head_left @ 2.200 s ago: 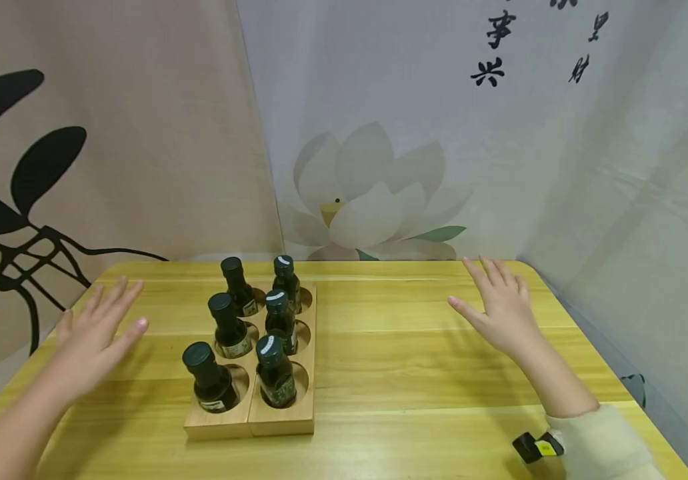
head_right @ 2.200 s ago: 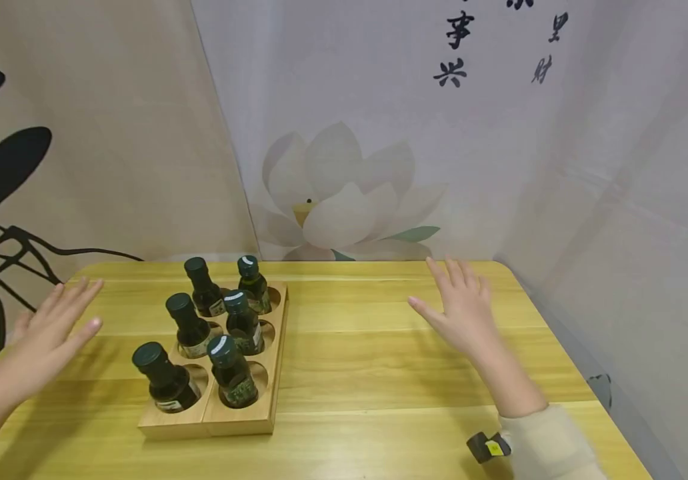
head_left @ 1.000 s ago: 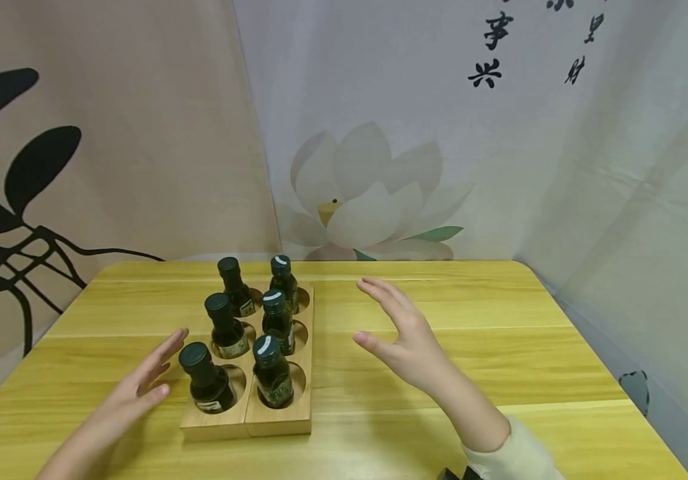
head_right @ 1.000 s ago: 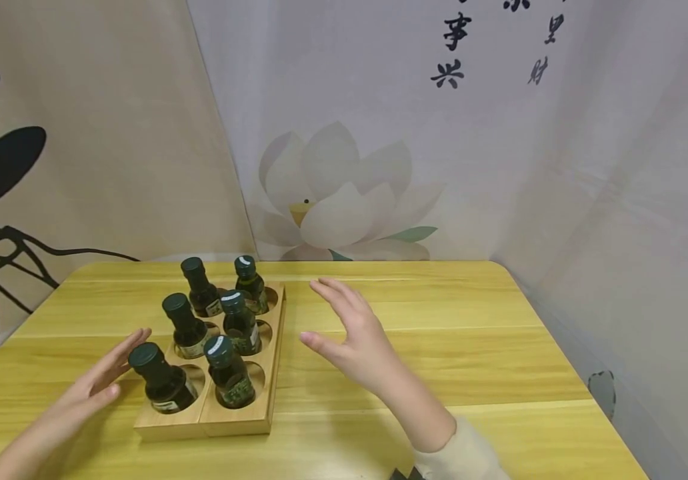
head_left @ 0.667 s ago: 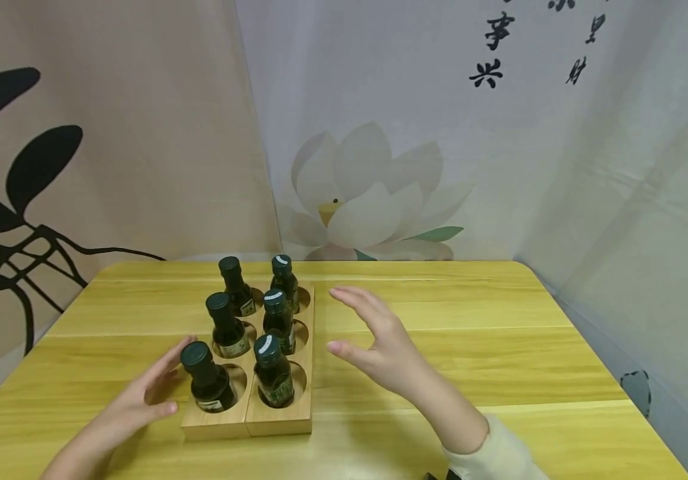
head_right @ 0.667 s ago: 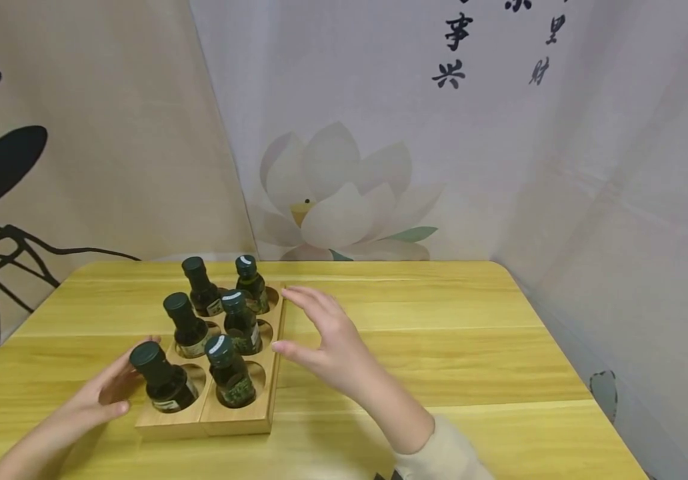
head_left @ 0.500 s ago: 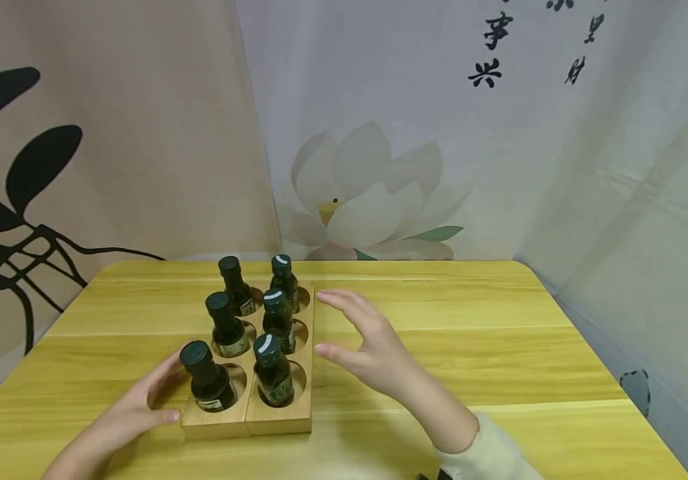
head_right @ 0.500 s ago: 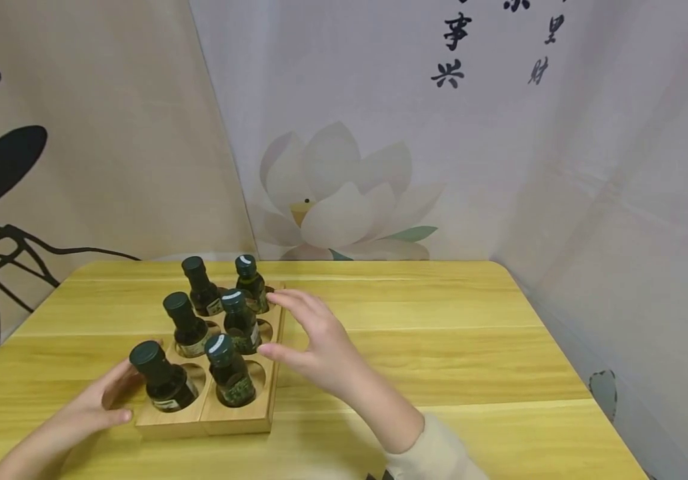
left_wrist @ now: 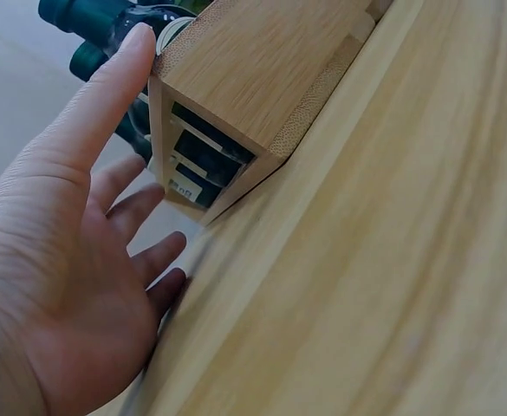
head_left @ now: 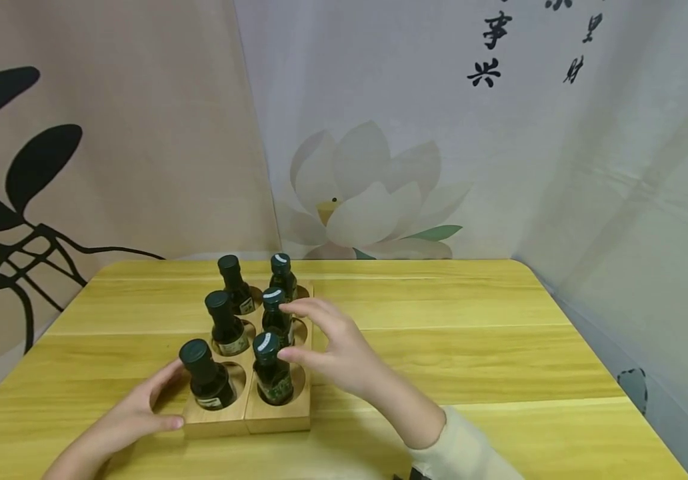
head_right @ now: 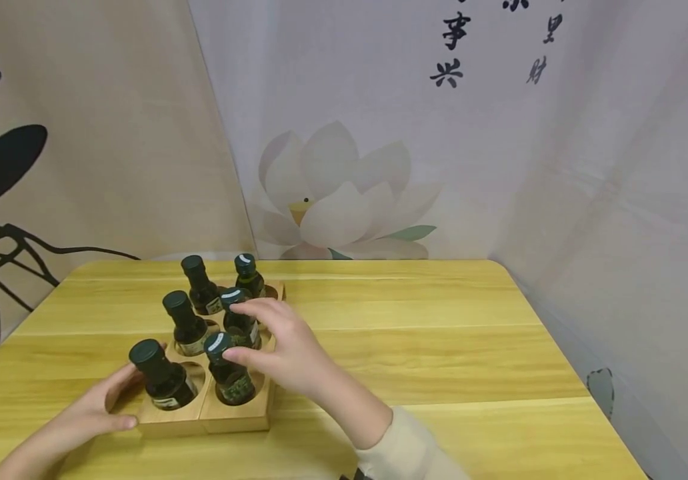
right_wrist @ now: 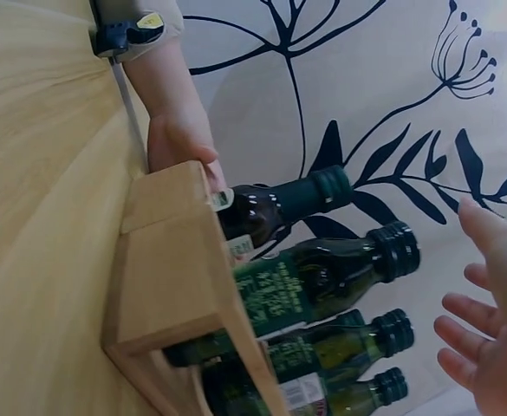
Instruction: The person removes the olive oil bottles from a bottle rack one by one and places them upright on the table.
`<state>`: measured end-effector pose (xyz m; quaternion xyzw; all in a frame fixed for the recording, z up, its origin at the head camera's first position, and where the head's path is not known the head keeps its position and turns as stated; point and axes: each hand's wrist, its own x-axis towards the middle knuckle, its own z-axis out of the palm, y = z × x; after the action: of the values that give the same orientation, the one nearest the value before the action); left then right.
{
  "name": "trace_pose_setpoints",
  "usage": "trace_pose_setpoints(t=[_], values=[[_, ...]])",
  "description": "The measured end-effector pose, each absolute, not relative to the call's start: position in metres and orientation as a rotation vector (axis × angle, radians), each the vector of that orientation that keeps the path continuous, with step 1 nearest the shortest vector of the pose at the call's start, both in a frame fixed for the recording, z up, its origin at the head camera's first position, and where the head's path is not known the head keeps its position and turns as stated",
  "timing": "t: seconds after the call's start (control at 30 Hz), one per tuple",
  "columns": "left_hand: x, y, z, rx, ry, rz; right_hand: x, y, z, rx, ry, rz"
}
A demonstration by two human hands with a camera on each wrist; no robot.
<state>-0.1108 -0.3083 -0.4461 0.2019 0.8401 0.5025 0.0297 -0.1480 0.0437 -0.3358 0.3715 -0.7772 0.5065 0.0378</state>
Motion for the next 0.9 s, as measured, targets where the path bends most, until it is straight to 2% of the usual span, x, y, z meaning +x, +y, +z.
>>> trace_pose_setpoints(t=[0.47,0.9], values=[[-0.111,-0.311,-0.449,0.649,2.559,1.546,-0.152,0.027,-0.359,1.096,-2.454,1.599],[-0.108,-0.307,-0.442,0.569,2.497,1.557,-0.151,0.016,-0.365,1.024,-2.405,1.737]])
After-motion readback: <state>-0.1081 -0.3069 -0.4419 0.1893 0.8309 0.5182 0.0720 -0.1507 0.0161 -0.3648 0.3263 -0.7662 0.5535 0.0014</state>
